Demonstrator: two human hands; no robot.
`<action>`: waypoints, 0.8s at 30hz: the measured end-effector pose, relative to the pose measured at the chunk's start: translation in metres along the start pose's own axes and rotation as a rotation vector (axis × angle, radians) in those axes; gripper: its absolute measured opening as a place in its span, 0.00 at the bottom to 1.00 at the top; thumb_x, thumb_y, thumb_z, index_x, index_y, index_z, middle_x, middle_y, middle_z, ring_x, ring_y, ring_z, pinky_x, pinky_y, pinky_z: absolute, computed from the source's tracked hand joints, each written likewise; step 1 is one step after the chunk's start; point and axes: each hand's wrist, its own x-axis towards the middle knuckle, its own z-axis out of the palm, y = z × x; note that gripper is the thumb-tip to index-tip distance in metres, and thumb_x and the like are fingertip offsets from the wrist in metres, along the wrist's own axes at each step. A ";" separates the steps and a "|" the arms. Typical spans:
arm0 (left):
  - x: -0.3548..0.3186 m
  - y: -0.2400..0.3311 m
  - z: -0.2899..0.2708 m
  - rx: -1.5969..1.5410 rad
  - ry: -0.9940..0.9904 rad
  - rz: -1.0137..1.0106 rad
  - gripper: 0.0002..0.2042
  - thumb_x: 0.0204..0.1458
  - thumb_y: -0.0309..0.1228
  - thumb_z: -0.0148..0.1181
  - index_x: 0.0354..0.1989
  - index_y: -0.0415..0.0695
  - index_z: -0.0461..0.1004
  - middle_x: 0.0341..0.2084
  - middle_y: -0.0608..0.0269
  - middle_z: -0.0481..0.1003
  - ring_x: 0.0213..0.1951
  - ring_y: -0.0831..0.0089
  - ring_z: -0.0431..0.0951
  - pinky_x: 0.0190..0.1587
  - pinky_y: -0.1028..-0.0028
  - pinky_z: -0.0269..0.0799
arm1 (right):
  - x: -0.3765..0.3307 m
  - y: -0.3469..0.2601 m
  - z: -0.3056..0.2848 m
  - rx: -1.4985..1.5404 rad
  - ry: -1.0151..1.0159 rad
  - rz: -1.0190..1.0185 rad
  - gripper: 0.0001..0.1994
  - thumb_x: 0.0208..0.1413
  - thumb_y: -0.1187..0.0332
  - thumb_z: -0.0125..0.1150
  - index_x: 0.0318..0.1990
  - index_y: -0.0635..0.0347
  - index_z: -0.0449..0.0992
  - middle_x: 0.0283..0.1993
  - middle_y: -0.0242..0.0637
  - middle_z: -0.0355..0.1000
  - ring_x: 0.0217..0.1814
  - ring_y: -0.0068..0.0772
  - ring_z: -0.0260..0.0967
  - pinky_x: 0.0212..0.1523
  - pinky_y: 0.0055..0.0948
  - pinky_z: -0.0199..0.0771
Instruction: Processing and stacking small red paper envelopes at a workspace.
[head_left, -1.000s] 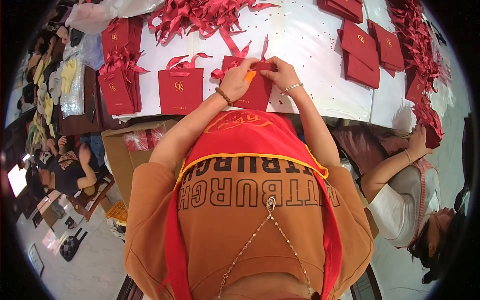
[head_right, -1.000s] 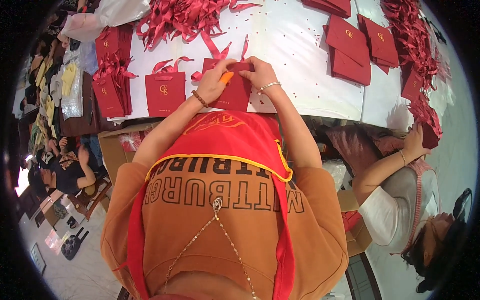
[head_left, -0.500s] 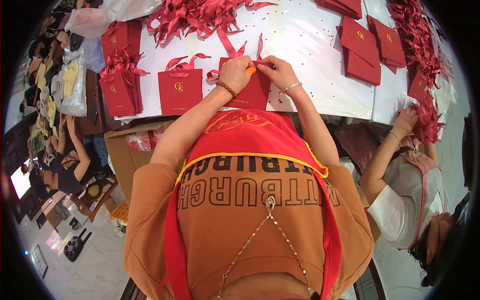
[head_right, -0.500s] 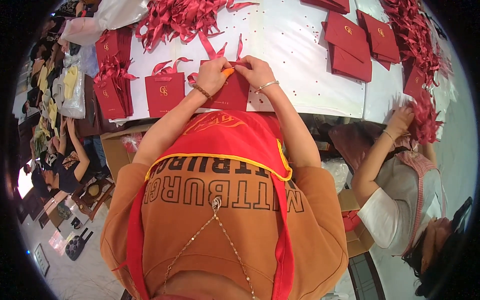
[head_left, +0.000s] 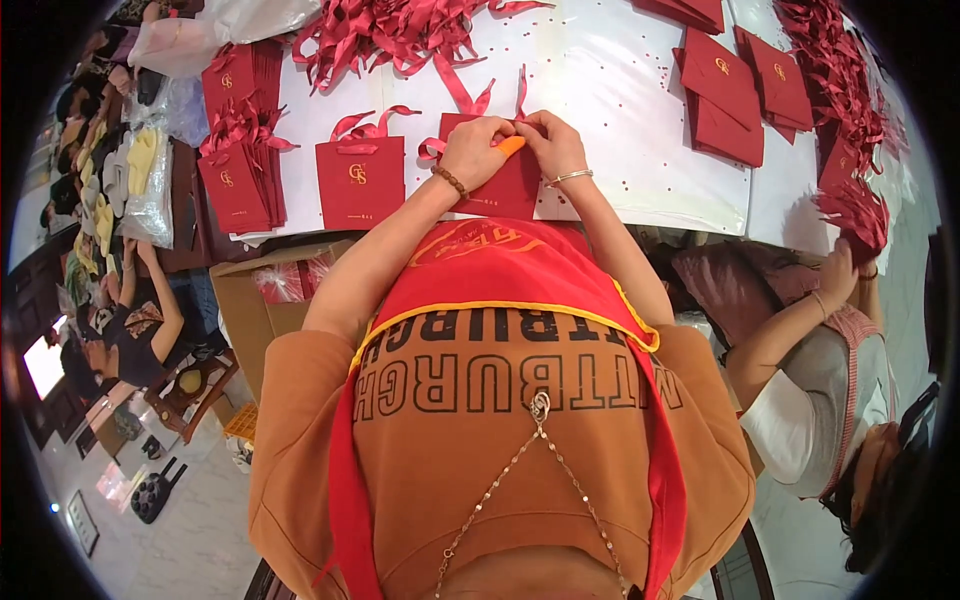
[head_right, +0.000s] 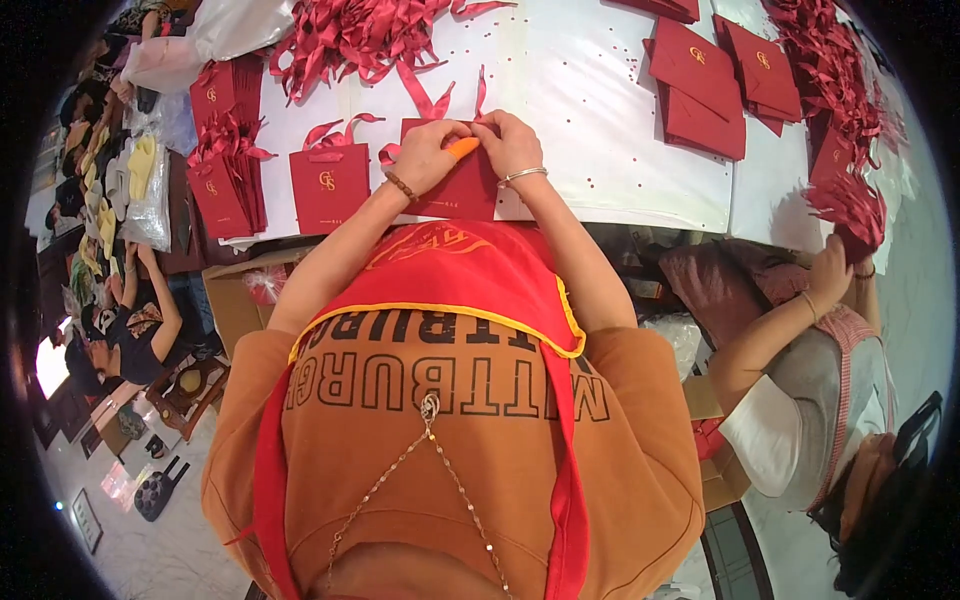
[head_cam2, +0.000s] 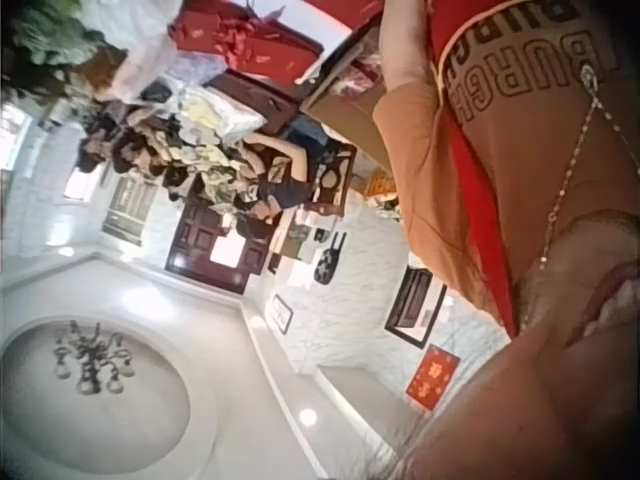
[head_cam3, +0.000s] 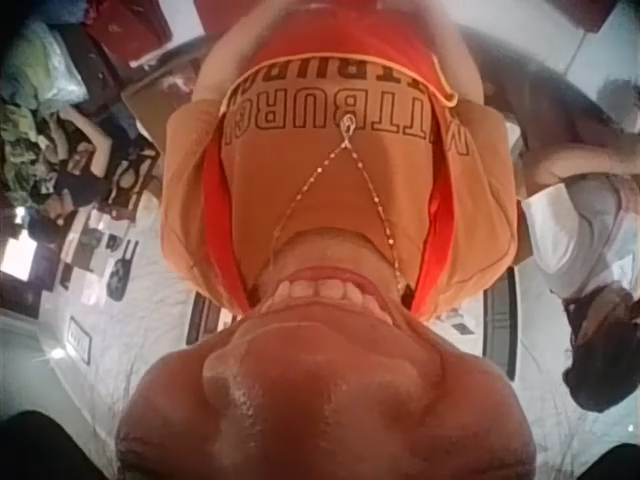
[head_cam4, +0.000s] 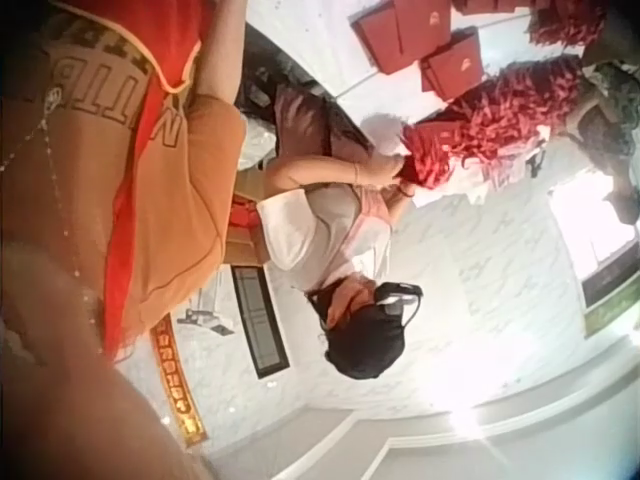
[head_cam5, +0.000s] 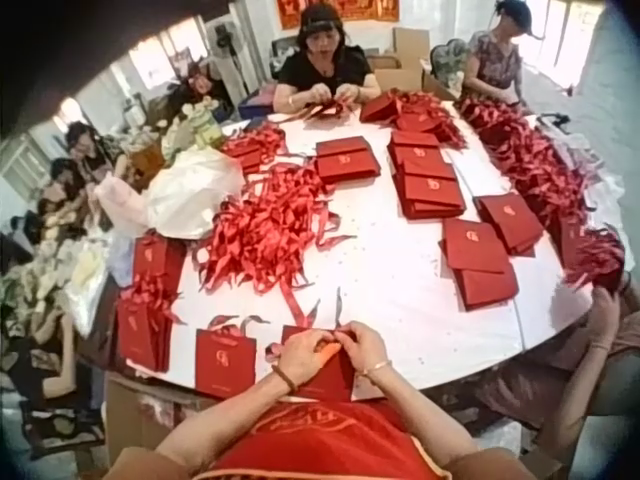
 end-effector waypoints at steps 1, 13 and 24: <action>0.000 0.000 0.001 -0.012 -0.011 -0.008 0.07 0.42 0.29 0.57 0.29 0.39 0.74 0.24 0.53 0.74 0.26 0.61 0.75 0.30 0.69 0.69 | 0.001 0.004 0.001 0.011 -0.001 0.007 0.11 0.47 0.61 0.55 0.33 0.58 0.74 0.31 0.41 0.73 0.33 0.39 0.70 0.35 0.31 0.68; 0.004 -0.014 0.011 -0.190 0.074 -0.194 0.06 0.44 0.24 0.54 0.30 0.37 0.72 0.20 0.60 0.74 0.20 0.77 0.72 0.23 0.79 0.67 | 0.004 0.002 -0.008 0.083 -0.134 -0.001 0.12 0.47 0.63 0.56 0.37 0.59 0.73 0.32 0.42 0.72 0.34 0.36 0.70 0.36 0.28 0.68; -0.002 -0.007 0.012 -0.087 0.106 -0.128 0.06 0.42 0.26 0.54 0.28 0.38 0.72 0.20 0.53 0.74 0.24 0.66 0.75 0.26 0.72 0.69 | 0.001 -0.003 -0.014 0.155 -0.188 0.026 0.12 0.46 0.69 0.57 0.40 0.60 0.73 0.34 0.41 0.72 0.34 0.32 0.69 0.37 0.25 0.68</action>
